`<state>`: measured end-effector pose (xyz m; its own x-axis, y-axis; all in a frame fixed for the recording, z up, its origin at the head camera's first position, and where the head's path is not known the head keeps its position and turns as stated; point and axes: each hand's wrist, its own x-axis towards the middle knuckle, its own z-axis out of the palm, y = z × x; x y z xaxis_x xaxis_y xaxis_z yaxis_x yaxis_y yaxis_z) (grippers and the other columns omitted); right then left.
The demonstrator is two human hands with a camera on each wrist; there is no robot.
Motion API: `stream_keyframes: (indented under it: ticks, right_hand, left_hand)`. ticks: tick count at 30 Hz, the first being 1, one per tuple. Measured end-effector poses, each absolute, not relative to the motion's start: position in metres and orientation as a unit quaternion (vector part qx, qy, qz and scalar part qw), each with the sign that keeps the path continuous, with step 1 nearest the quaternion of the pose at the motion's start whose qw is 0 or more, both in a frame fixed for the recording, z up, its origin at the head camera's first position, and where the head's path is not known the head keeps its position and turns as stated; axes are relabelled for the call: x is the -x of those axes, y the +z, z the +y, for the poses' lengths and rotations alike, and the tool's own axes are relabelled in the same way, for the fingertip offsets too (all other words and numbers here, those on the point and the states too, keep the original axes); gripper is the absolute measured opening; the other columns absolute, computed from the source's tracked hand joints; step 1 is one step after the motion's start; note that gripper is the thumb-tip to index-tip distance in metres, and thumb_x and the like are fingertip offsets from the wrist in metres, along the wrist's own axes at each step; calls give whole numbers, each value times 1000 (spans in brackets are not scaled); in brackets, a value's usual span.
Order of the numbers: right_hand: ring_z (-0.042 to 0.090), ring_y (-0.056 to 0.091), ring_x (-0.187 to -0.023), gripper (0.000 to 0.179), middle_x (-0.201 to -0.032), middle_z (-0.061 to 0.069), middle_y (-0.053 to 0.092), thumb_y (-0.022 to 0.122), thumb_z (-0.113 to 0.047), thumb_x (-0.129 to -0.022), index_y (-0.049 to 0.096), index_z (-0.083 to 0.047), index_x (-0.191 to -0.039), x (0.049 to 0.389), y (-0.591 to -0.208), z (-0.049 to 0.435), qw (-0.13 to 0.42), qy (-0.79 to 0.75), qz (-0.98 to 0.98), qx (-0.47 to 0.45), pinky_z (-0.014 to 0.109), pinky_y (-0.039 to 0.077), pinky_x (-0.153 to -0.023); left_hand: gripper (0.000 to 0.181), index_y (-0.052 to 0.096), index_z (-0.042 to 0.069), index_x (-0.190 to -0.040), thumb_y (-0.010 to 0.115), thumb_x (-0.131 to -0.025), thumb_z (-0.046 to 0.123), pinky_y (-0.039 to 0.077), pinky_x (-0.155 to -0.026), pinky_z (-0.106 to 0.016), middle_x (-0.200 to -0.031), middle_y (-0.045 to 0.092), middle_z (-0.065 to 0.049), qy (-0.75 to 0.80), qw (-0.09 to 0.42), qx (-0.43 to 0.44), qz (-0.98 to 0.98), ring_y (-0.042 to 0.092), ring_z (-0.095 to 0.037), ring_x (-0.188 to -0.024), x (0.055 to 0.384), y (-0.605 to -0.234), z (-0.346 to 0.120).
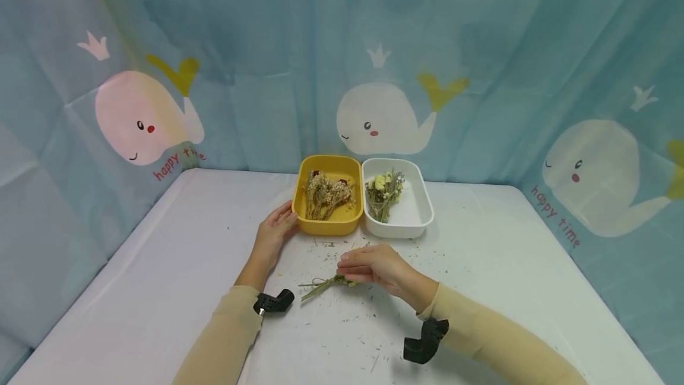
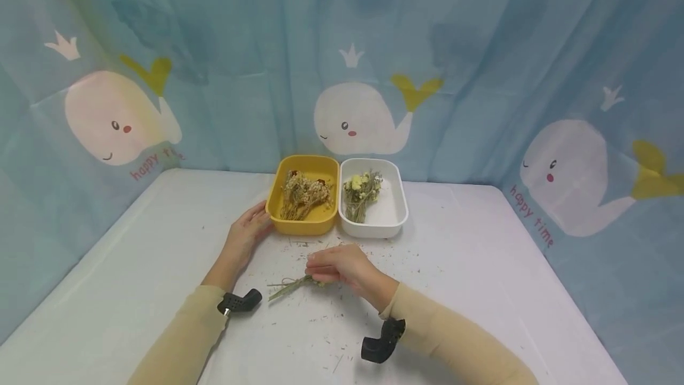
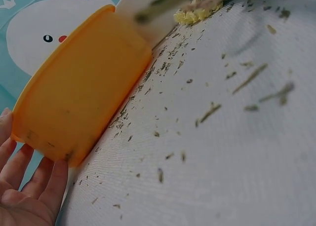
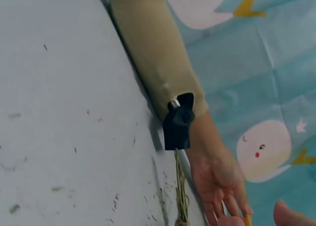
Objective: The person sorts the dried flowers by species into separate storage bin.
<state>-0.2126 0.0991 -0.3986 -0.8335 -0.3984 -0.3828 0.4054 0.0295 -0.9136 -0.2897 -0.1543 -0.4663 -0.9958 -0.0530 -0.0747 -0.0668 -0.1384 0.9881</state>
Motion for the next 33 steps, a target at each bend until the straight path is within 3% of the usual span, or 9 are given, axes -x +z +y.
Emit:
stream_keyframes:
  ticks: [6, 12, 19, 25, 33]
  right_hand:
    - [23, 74, -100, 36, -113, 22, 72, 65, -7, -95, 59, 15, -124, 202, -403, 97, 295, -696, 654, -8, 32, 61, -88]
    - [18, 76, -90, 33, -109, 21, 74, 65, -7, -94, 63, 13, -120, 193, -407, 95, 318, -686, 655, -14, 29, 62, -84]
    - [16, 76, -85, 32, -102, 16, 76, 68, -8, -93, 65, 12, -119, 184, -425, 91, 339, -699, 628, -47, 25, 62, -81]
    - [20, 76, -93, 33, -103, 17, 76, 67, -7, -94, 62, 12, -121, 176, -437, 88, 341, -721, 599, -77, 26, 62, -85]
    - [34, 68, -114, 39, -121, 28, 66, 60, -9, -99, 53, 12, -132, 172, -440, 78, 332, -772, 530, -116, 33, 56, -99]
  left_hand:
    - [55, 42, 14, -152, 61, -100, 19, 47, -111, -30, -156, 44, -7, 760, 3, 49, 648, 45, -20, -143, 290, -468, -152]
    - [56, 41, 13, -153, 61, -100, 18, 44, -114, -34, -157, 42, -7, 765, 5, 44, 642, 44, -20, -143, 291, -468, -153]
    - [55, 42, 14, -152, 61, -101, 20, 49, -109, -28, -157, 42, -6, 758, 3, 44, 651, 45, -20, -143, 292, -469, -154]
    - [55, 42, 14, -152, 60, -101, 19, 50, -106, -25, -157, 43, -7, 760, 7, 50, 648, 45, -19, -143, 292, -472, -153]
    - [56, 40, 16, -153, 60, -101, 22, 47, -111, -31, -158, 42, -5, 755, 5, 43, 654, 45, -20, -142, 293, -469, -152]
